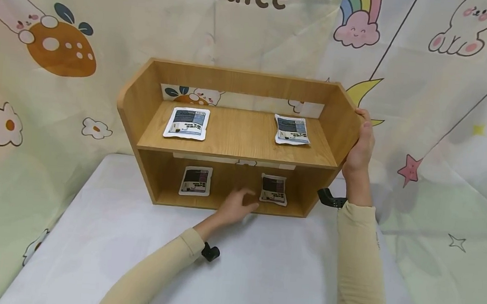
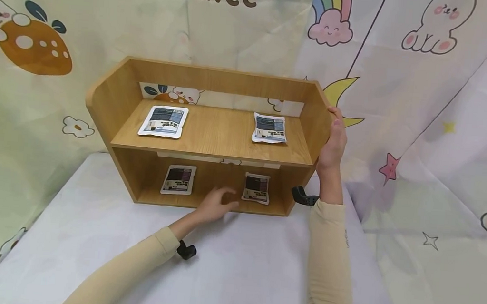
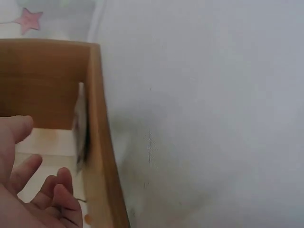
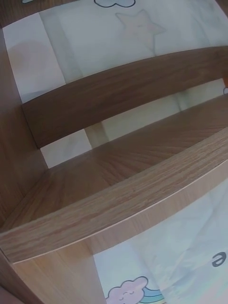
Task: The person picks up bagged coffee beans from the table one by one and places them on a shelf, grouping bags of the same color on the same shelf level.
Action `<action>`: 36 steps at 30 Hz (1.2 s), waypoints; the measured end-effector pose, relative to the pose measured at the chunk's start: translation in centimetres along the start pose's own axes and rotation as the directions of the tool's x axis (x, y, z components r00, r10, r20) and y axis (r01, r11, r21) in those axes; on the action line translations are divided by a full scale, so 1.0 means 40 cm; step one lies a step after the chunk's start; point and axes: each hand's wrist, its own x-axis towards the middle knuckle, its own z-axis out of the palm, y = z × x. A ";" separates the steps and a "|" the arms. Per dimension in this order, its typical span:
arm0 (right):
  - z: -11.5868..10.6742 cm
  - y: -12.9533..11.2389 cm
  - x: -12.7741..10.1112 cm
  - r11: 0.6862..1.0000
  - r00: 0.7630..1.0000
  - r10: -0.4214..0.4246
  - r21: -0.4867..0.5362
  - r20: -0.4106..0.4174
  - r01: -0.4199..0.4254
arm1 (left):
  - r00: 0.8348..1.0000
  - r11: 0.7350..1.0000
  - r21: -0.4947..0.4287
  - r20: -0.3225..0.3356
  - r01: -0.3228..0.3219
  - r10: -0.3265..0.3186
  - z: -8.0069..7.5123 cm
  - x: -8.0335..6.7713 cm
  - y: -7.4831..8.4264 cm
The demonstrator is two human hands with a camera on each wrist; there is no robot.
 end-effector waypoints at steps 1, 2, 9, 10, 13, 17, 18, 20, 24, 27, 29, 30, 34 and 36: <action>-0.003 0.001 0.002 1.000 1.000 0.001 0.001 0.002 -0.001 | 1.000 1.000 -0.012 0.008 -0.006 0.007 -0.010 -0.013 0.001; -0.005 0.002 0.003 1.000 1.000 0.002 0.000 0.004 -0.002 | 1.000 1.000 -0.026 0.017 -0.010 0.010 -0.019 -0.028 0.003; -0.017 0.011 0.002 1.000 1.000 0.018 -0.020 -0.020 -0.019 | 0.999 0.999 -0.050 0.049 -0.011 0.014 -0.066 -0.129 -0.041; -0.017 0.012 0.003 1.000 1.000 0.017 -0.016 -0.016 -0.017 | 0.999 0.999 -0.045 0.047 -0.007 0.009 -0.072 -0.142 -0.050; -0.013 0.015 0.008 1.000 1.000 0.002 -0.014 0.009 -0.002 | 1.000 1.000 -0.021 0.026 0.012 -0.012 -0.095 -0.180 -0.078; -0.010 0.017 0.007 1.000 1.000 0.009 -0.021 0.011 -0.009 | 0.999 0.999 -0.013 0.012 0.032 -0.032 -0.127 -0.233 -0.109; -0.009 0.017 0.005 1.000 1.000 0.014 -0.023 0.007 -0.014 | 0.999 0.999 -0.011 0.010 0.040 -0.040 -0.134 -0.246 -0.117; -0.009 0.018 0.004 1.000 1.000 0.005 -0.015 0.006 -0.005 | 0.998 0.998 -0.015 0.007 0.056 -0.056 -0.148 -0.267 -0.129; -0.011 0.019 0.008 1.000 1.000 -0.014 0.002 0.012 0.014 | 0.996 0.996 -0.018 -0.018 0.089 -0.090 -0.175 -0.298 -0.147; -0.012 0.018 0.009 1.000 1.000 -0.006 -0.010 0.007 0.006 | 0.993 0.994 -0.019 -0.027 0.111 -0.111 -0.198 -0.316 -0.163; -0.013 0.016 0.005 0.999 1.000 0.026 -0.033 -0.010 -0.027 | 0.993 0.993 -0.012 -0.034 0.117 -0.117 -0.216 -0.325 -0.176; -0.014 0.014 0.003 0.998 0.999 0.039 -0.048 -0.015 -0.040 | 0.992 0.993 -0.006 -0.039 0.120 -0.121 -0.226 -0.330 -0.182; -0.022 0.007 -0.007 0.988 0.994 0.105 -0.107 -0.032 -0.108 | 0.989 0.991 0.016 -0.056 0.136 -0.134 -0.265 -0.342 -0.203; -0.027 0.004 -0.013 0.984 0.994 0.108 -0.137 -0.029 -0.111 | 0.989 0.990 0.027 -0.057 0.140 -0.138 -0.280 -0.350 -0.211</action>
